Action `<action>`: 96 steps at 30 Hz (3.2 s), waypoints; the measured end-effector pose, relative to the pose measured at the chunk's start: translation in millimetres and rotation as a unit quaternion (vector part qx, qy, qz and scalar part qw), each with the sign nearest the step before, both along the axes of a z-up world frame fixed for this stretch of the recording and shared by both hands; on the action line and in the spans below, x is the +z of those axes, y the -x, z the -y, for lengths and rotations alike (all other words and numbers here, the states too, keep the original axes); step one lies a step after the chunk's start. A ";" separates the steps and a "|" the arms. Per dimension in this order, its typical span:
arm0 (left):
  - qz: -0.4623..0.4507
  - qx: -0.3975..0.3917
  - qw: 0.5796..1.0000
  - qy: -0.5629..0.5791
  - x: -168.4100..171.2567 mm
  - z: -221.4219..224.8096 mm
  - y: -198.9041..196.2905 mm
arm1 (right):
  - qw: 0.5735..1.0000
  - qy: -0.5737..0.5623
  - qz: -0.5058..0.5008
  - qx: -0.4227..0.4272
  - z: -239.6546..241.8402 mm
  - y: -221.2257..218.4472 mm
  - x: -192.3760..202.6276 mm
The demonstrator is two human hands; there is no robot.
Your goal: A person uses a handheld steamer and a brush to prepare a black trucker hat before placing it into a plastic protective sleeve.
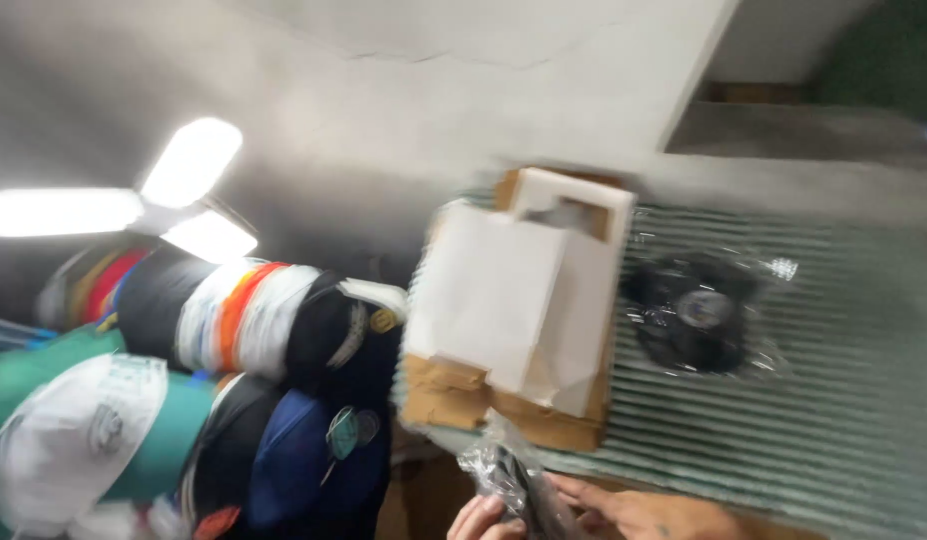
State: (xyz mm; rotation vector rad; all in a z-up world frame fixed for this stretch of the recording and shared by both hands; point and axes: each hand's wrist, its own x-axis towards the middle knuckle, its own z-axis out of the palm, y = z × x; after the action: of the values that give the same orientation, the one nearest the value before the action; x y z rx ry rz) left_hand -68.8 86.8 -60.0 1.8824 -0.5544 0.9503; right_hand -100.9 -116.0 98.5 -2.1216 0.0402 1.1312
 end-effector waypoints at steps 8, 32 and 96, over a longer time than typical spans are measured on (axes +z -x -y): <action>-0.077 0.199 0.976 -0.031 128.5 -163.0 34.7 | 0.703 -0.655 -0.240 -0.138 -184.6 -61.5 14.8; -0.488 0.290 0.701 0.431 95.7 -504.2 189.5 | 0.894 -0.443 0.060 0.030 -573.3 3.7 -106.8; -0.132 0.438 0.824 0.333 112.4 -669.2 393.4 | 0.869 -0.451 0.159 -0.131 -599.6 -82.1 -61.4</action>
State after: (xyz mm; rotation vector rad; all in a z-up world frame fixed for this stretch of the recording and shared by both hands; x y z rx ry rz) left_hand -462.2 756.0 52.4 1.5176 0.8219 1.2004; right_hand -18.8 483.6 37.1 -1.3582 -0.2928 0.4607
